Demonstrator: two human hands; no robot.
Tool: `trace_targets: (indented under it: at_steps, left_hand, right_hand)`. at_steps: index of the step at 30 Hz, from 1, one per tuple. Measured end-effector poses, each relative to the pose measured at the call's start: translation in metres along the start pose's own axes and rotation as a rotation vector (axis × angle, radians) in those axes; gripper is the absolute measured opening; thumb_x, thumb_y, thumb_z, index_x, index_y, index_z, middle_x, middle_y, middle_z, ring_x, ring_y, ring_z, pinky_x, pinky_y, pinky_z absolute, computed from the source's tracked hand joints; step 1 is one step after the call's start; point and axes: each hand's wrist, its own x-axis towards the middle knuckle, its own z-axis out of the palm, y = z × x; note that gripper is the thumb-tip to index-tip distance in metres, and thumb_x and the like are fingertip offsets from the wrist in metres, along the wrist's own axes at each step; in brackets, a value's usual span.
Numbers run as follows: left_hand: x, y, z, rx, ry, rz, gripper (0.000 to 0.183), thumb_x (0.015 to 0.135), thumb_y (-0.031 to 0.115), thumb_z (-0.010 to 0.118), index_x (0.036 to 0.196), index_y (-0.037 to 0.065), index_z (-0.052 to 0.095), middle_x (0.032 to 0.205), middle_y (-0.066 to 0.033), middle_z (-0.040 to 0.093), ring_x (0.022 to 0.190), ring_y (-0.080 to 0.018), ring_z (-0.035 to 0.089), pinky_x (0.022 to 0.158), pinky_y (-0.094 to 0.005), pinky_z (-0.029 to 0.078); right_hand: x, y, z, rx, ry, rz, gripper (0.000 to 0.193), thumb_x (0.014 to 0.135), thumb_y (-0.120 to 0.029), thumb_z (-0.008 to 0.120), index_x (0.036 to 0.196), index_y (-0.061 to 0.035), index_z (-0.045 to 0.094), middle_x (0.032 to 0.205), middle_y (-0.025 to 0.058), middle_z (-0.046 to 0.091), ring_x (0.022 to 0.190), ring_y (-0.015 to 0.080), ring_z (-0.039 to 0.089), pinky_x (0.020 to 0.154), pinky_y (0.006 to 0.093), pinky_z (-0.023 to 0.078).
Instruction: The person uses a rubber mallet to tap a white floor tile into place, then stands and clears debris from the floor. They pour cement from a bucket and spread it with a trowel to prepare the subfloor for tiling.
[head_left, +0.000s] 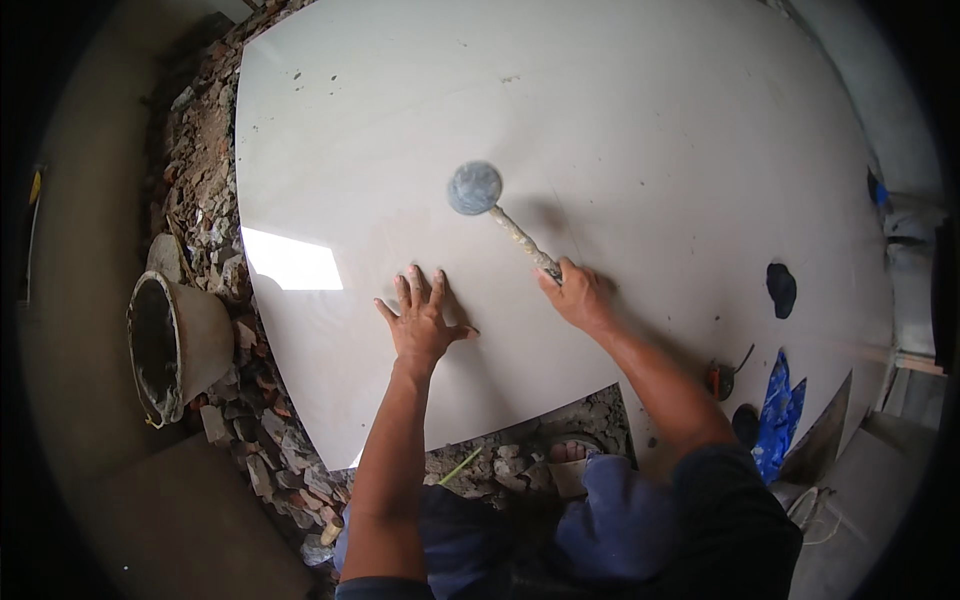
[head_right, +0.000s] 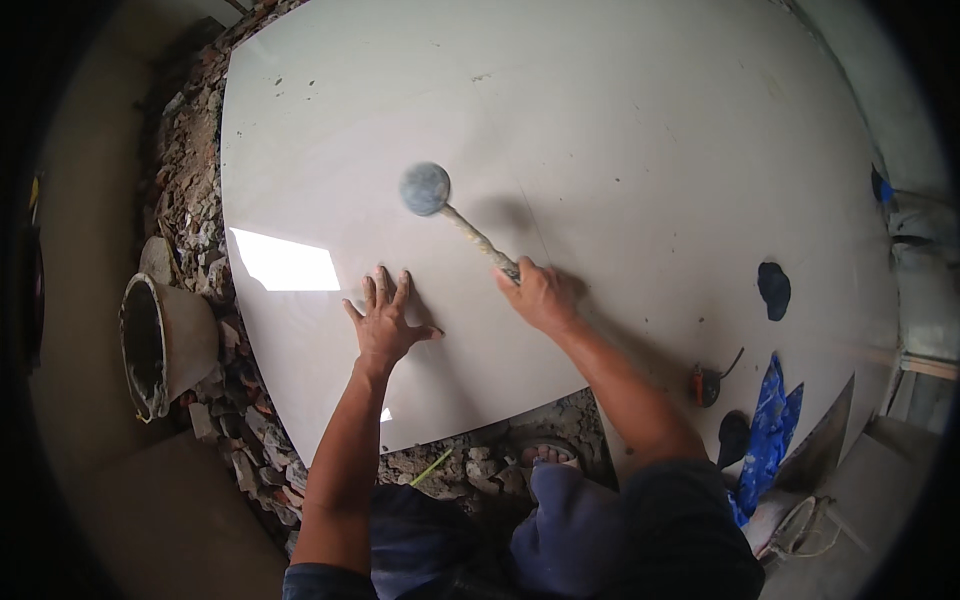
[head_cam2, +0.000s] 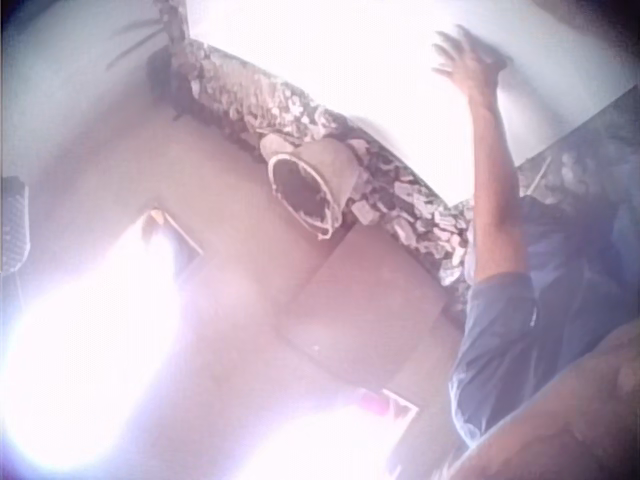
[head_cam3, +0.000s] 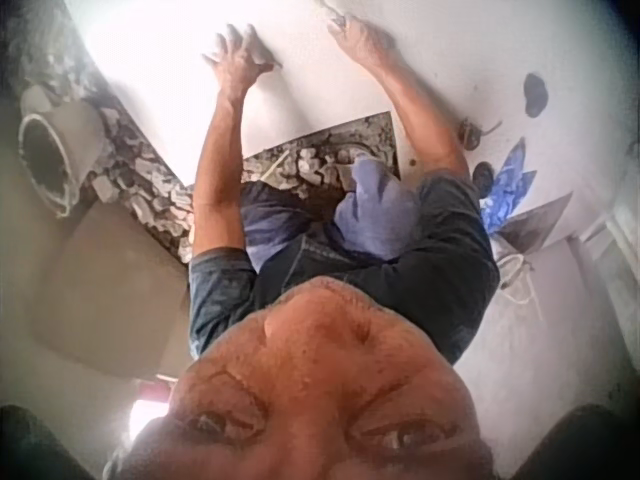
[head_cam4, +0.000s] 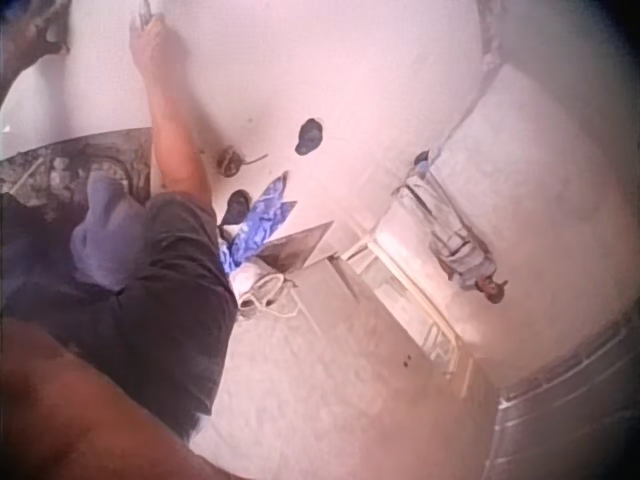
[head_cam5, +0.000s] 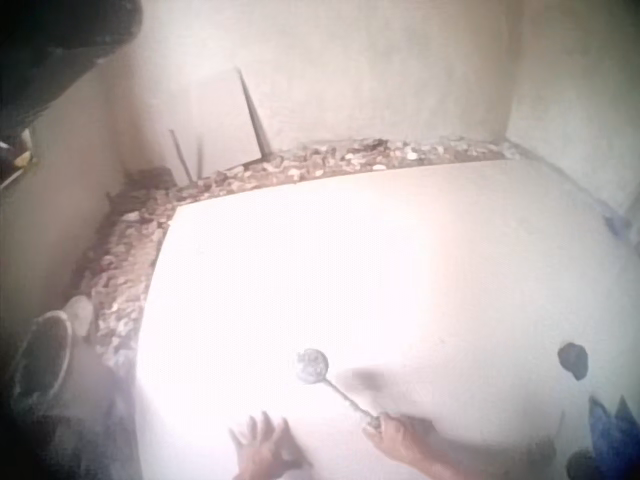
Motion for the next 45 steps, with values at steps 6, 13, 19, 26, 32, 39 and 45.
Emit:
trace_targets:
  at_steps: [6, 13, 19, 26, 32, 39, 45]
  left_hand:
    - [0.001, 0.000, 0.002, -0.026, 0.002, 0.001, 0.116, 0.052, 0.057, 0.084, 0.149, 0.022, 0.029, 0.156, -0.0173, 0.018, 0.144, -0.0382, 0.016, 0.106, -0.0719, 0.012]
    - [0.000, 0.001, 0.001, -0.038, -0.003, -0.001, 0.117, 0.051, 0.055, 0.084, 0.149, 0.021, 0.030, 0.156, -0.0197, 0.017, 0.144, -0.0398, 0.016, 0.105, -0.0735, 0.012]
    - [0.002, 0.006, 0.000, 0.014, -0.033, -0.039, 0.115, 0.054, 0.055, 0.084, 0.149, 0.024, 0.028, 0.157, -0.0164, 0.016, 0.144, -0.0373, 0.016, 0.108, -0.0710, 0.010]
    - [0.002, -0.002, 0.007, 0.029, -0.005, 0.047, 0.112, 0.060, 0.067, 0.074, 0.149, 0.015, 0.029, 0.156, -0.0211, 0.016, 0.144, -0.0416, 0.013, 0.106, -0.0714, 0.012]
    - [0.027, 0.123, 0.035, 0.071, 0.057, 0.499, 0.090, 0.087, 0.070, 0.038, 0.147, 0.003, 0.029, 0.156, -0.0159, 0.021, 0.145, -0.0371, 0.013, 0.112, -0.0627, 0.007]
    - [0.063, 0.202, 0.063, 0.036, 0.176, 0.524, 0.089, 0.090, 0.070, 0.029, 0.148, 0.002, 0.024, 0.157, -0.0134, 0.018, 0.146, -0.0305, 0.011, 0.116, -0.0562, 0.007]
    - [0.040, 0.174, 0.065, 0.097, 0.165, 0.585, 0.086, 0.090, 0.068, 0.031, 0.148, 0.004, 0.027, 0.157, -0.0123, 0.019, 0.145, -0.0310, 0.013, 0.115, -0.0572, 0.010]
  right_hand:
    - [-0.036, 0.030, -0.016, 0.134, 0.115, 0.071, 0.045, 0.092, -0.042, 0.057, 0.078, 0.0001, 0.054, 0.059, 0.0188, 0.059, 0.056, 0.0405, 0.061, 0.056, 0.0471, 0.049]
    - [-0.070, 0.039, -0.019, 0.033, 0.037, 0.132, 0.045, 0.091, -0.042, 0.059, 0.078, 0.0004, 0.055, 0.059, 0.0222, 0.058, 0.061, 0.0420, 0.062, 0.058, 0.0487, 0.049]
    - [-0.060, 0.041, -0.032, -0.095, -0.111, 0.214, 0.049, 0.090, -0.045, 0.058, 0.079, 0.0031, 0.057, 0.070, 0.0267, 0.062, 0.070, 0.0425, 0.063, 0.062, 0.0475, 0.050]
    - [-0.096, 0.124, -0.047, 0.026, 0.155, 0.399, 0.048, 0.091, -0.045, 0.057, 0.084, 0.0027, 0.059, 0.070, 0.0226, 0.062, 0.069, 0.0409, 0.063, 0.062, 0.0446, 0.048]
    - [-0.116, 0.181, -0.041, 0.176, 0.325, 0.503, 0.048, 0.092, -0.043, 0.057, 0.091, 0.0049, 0.059, 0.072, 0.0219, 0.061, 0.070, 0.0376, 0.063, 0.064, 0.0422, 0.048]
    - [-0.110, 0.178, -0.042, 0.179, 0.303, 0.551, 0.049, 0.093, -0.044, 0.055, 0.092, 0.0050, 0.059, 0.077, 0.0247, 0.062, 0.076, 0.0412, 0.062, 0.068, 0.0444, 0.048]
    - [-0.111, 0.174, -0.047, 0.170, 0.258, 0.528, 0.050, 0.093, -0.045, 0.054, 0.091, 0.0051, 0.059, 0.079, 0.0264, 0.062, 0.079, 0.0432, 0.062, 0.070, 0.0459, 0.048]
